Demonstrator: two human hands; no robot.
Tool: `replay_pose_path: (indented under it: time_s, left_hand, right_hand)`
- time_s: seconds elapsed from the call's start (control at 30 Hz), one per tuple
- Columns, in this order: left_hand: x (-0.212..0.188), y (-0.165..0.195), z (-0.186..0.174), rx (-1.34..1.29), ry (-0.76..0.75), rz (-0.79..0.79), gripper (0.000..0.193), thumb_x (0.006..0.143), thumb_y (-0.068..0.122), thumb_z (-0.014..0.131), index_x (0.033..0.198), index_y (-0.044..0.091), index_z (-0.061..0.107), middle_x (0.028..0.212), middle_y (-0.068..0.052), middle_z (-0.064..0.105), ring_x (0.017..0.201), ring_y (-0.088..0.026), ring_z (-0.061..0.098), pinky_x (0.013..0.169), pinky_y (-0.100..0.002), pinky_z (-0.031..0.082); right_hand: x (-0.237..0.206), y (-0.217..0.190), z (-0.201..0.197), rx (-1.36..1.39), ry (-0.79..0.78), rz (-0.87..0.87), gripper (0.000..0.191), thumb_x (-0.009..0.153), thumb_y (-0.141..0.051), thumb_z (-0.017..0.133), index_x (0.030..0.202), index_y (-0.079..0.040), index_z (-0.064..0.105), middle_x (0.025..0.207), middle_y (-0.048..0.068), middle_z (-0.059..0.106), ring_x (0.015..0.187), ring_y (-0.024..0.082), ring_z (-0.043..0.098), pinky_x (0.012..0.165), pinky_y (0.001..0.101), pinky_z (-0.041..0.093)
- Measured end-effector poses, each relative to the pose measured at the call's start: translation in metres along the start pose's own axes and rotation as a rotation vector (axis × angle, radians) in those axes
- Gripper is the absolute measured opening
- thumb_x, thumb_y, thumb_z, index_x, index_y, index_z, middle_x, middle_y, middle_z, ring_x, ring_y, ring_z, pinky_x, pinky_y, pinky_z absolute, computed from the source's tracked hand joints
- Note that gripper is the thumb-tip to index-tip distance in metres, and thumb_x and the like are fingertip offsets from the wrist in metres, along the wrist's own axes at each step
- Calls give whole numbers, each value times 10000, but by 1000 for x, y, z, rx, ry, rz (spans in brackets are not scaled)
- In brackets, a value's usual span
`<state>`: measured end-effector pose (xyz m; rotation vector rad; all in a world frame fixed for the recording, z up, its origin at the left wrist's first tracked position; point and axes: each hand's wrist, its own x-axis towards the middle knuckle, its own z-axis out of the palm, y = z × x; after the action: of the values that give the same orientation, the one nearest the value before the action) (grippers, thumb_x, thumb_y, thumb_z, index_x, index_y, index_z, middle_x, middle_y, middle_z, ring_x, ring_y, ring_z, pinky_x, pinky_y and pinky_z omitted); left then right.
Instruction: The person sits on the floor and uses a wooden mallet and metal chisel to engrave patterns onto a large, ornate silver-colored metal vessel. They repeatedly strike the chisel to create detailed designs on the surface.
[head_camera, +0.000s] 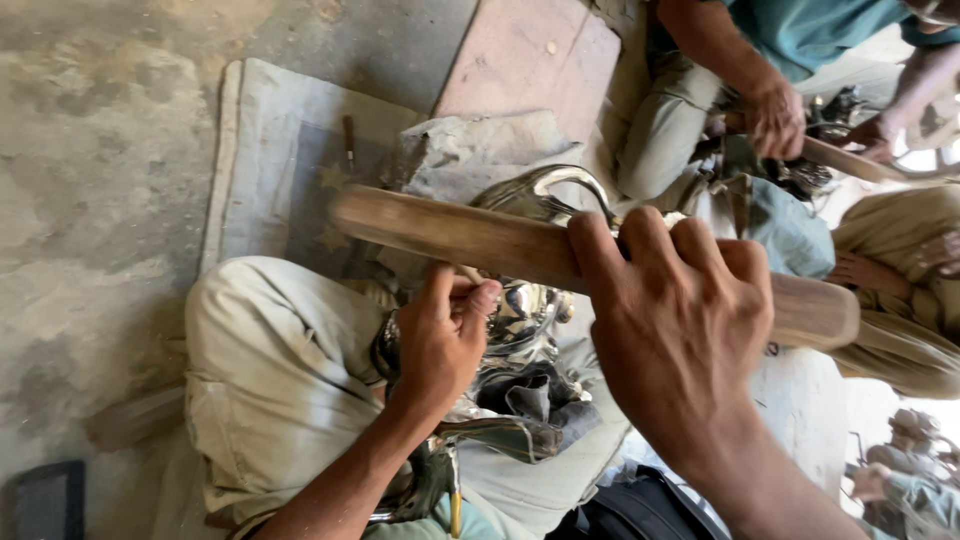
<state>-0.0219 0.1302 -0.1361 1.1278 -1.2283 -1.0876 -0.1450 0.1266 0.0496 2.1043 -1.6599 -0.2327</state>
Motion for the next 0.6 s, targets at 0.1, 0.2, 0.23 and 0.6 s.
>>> replay_pose_path:
  time_s: [0.1, 0.2, 0.23, 0.6]
  left_hand:
    - [-3, 1, 4, -29, -21, -30, 210, 983, 213, 713, 975, 31, 610, 820, -69, 760, 697, -145, 753, 558, -273, 576]
    - [-4, 2, 3, -34, -9, 7, 187, 1004, 195, 701, 981, 36, 606, 849, -62, 756, 728, -134, 756, 581, -271, 577]
    - [-4, 3, 1, -25, -12, 14, 182, 1012, 190, 693, 988, 37, 597, 843, -57, 746, 732, -127, 752, 581, -269, 572]
    - [-2, 4, -4, -77, -44, 47, 185, 1011, 189, 692, 1021, 47, 574, 788, -41, 696, 663, -113, 695, 537, -262, 526]
  right_hand:
    - [-2, 0, -1, 37, -49, 30, 405, 798, -6, 692, 1164, -173, 642, 866, 32, 642, 728, 206, 572, 669, 374, 412]
    - [-2, 0, -1, 2, 32, -11, 247, 906, -88, 719, 1124, -185, 656, 834, 18, 629, 715, 194, 561, 676, 379, 417]
    - [-2, 1, -1, -25, 103, -38, 184, 960, -120, 731, 1111, -201, 664, 822, 9, 626, 712, 190, 558, 681, 388, 419]
    - [3, -1, -5, -3, -153, 31, 264, 926, -141, 700, 1185, -186, 671, 915, 31, 694, 737, 192, 579, 659, 364, 438]
